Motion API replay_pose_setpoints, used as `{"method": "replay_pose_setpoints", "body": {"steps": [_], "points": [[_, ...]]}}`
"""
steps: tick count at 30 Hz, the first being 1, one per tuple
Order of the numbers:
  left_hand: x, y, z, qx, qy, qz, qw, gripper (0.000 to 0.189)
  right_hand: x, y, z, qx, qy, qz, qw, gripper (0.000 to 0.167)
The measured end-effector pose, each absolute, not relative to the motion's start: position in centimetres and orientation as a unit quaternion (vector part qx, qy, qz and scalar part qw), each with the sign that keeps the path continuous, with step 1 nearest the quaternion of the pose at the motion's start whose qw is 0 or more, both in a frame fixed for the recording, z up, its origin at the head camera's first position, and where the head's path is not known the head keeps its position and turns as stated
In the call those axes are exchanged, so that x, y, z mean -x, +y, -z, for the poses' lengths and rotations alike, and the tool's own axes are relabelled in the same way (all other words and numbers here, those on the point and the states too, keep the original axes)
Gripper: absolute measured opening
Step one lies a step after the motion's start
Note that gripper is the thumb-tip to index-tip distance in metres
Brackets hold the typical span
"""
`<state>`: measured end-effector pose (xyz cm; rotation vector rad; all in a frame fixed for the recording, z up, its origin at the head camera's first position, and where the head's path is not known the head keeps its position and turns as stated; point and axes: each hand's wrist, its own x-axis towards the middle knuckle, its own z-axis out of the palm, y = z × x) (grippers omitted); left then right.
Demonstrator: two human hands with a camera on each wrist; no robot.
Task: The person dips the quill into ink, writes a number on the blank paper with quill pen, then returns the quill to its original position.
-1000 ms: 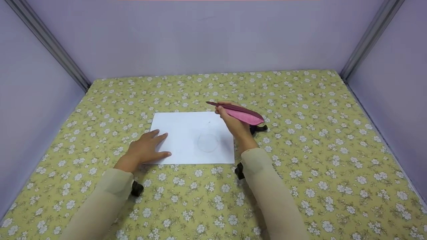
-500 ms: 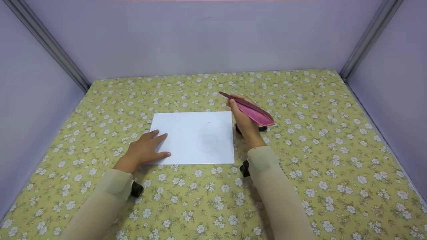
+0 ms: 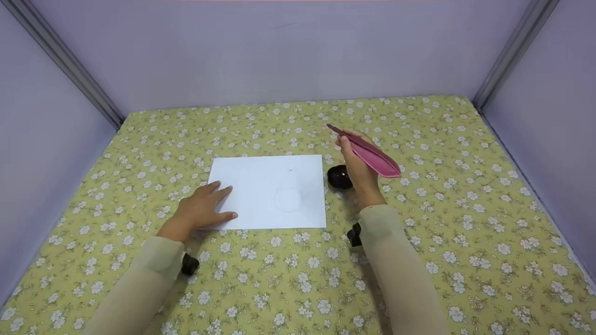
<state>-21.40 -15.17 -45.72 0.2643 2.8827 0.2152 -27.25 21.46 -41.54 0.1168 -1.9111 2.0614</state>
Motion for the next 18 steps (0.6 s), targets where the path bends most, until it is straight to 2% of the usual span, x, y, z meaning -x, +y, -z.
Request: {"method": "replay_pose_setpoints", "body": {"steps": [7, 18], "points": [[21.5, -15.3, 45.8, -0.095, 0.987, -0.063, 0.112, 0.081, 26.9, 22.8, 41.6, -0.043, -0.646, -0.74, 0.179, 0.032], [21.5, -15.3, 45.9, -0.096, 0.986, -0.065, 0.118, 0.081, 25.3, 25.0, 41.5, -0.009, -0.678, -0.718, 0.157, 0.032]]}}
